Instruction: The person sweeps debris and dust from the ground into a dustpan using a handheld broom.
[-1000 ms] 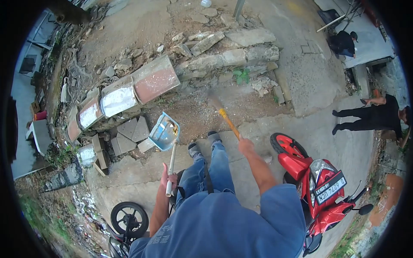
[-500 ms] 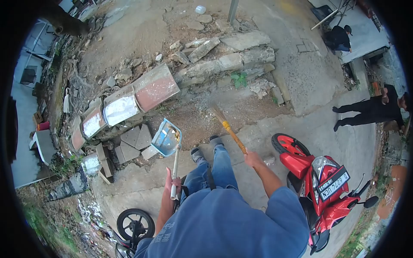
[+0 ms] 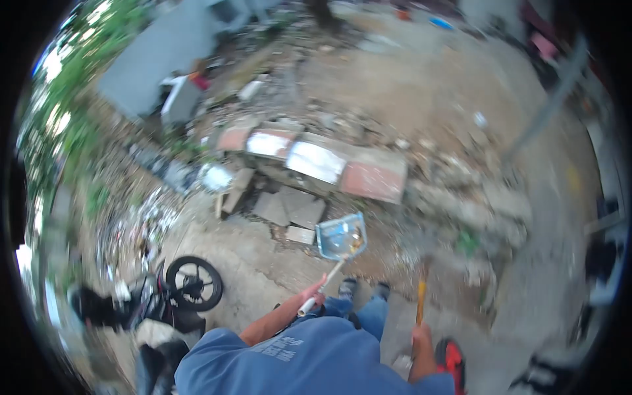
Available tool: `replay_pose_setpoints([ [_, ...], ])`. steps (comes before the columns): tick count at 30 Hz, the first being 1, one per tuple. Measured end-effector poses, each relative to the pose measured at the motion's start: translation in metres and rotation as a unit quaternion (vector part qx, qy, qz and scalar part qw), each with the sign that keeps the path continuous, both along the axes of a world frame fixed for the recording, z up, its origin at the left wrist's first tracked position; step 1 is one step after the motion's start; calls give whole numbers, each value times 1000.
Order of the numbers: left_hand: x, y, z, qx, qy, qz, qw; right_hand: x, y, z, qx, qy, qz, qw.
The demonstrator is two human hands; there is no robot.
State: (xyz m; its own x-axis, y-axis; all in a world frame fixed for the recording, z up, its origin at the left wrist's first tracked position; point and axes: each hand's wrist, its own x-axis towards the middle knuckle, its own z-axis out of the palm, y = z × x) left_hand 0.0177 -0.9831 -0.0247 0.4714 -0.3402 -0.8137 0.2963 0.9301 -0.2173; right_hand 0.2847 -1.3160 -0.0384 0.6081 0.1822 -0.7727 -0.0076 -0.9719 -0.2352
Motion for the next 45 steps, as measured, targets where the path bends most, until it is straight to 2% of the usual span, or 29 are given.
replay_pose_setpoints([
  [2,-5,2,1,54,-17,45,997,-4,-9,-25,32,43,-17,998],
  [4,-7,-5,-4,123,-32,38,991,-5,-8,-44,20,55,-2,998],
  [6,-7,-19,-15,183,-40,16,982,-16,0,-41,18,62,-61,996],
  [7,-7,-22,-22,210,-28,27,977,-15,-3,-55,17,57,-49,997],
  [9,-8,-25,-27,213,-39,46,975,-18,-2,-73,-2,130,-162,978],
  [15,-16,-26,-14,163,-82,119,976,-14,17,-48,10,97,-103,990],
  [21,-28,-27,-35,134,-85,179,971,-14,18,-39,17,86,-82,993],
  [22,-30,-28,-22,131,-86,177,972,-14,17,-38,17,85,-80,993],
  [25,-37,-22,37,68,-48,336,938,-16,17,-38,19,83,-79,993],
  [29,-68,9,30,37,-73,385,919,-21,14,-44,26,89,-71,993],
  [31,-79,29,43,119,-90,386,910,-22,16,-45,29,92,-66,993],
  [36,-92,75,83,229,-70,417,877,-22,16,-48,43,92,-52,993],
  [38,-103,101,98,284,-100,418,857,-23,17,-48,46,94,-46,993],
  [42,-124,163,145,268,-108,469,835,-22,17,-50,54,93,-36,994],
  [45,-137,208,173,317,-108,460,822,-21,21,-49,59,94,-31,993],
])
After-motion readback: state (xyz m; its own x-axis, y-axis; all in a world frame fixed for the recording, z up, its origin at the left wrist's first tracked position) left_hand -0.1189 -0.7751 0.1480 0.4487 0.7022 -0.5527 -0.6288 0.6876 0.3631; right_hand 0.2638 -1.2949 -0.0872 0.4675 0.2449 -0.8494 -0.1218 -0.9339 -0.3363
